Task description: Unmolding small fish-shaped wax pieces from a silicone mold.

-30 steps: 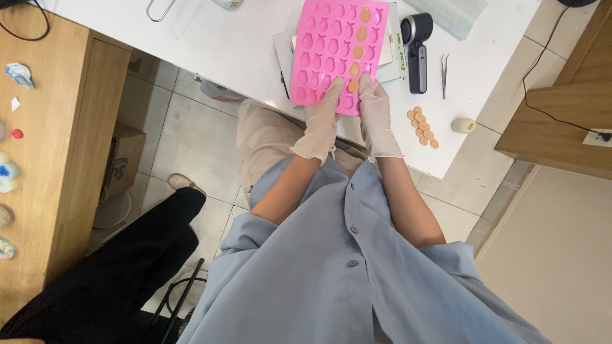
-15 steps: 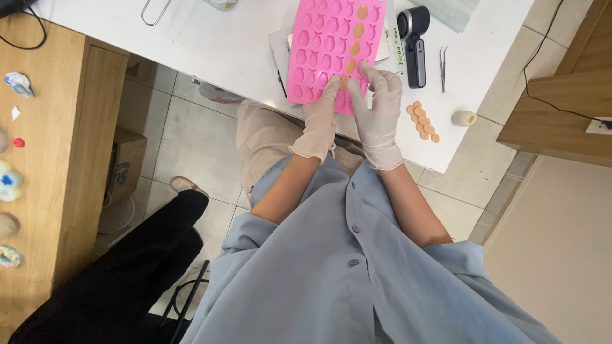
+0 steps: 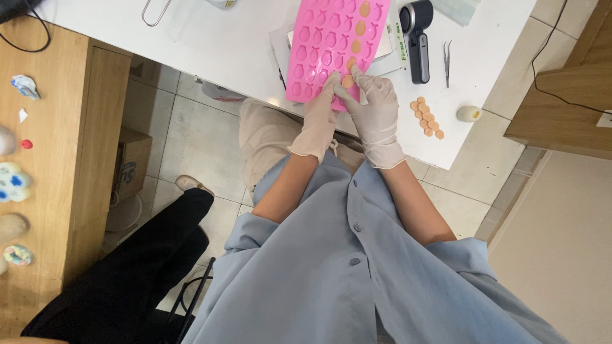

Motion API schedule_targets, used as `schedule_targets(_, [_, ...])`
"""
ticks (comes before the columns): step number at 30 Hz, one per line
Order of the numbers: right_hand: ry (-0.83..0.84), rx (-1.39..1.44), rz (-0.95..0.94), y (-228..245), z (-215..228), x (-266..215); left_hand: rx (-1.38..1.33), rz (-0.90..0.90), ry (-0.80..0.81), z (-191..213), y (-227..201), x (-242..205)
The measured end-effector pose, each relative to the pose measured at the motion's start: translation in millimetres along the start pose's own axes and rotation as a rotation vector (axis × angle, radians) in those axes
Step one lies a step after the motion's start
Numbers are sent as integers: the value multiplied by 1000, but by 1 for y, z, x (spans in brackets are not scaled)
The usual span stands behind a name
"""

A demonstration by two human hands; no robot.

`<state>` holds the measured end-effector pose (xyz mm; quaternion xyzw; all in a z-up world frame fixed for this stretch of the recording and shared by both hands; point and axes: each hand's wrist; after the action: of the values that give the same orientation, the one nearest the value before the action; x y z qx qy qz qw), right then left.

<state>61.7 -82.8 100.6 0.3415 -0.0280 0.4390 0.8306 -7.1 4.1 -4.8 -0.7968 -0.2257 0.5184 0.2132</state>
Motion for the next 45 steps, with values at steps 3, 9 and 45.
schedule_targets(3, [14,21,-40,0,-1,0,-129,24,54,-5,-7,-11])
schedule_targets(9, [-53,142,-61,3,2,-6,-135,38,127,-4,-21,-29])
schedule_targets(45, [-8,89,72,12,5,-11,-436,210,300,17,-15,-13])
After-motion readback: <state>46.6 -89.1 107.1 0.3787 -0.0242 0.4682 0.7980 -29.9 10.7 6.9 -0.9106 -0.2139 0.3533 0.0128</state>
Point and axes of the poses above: each hand's wrist, its own x-axis towards the middle knuckle, its own z-axis out of the back of the hand, y = z × x
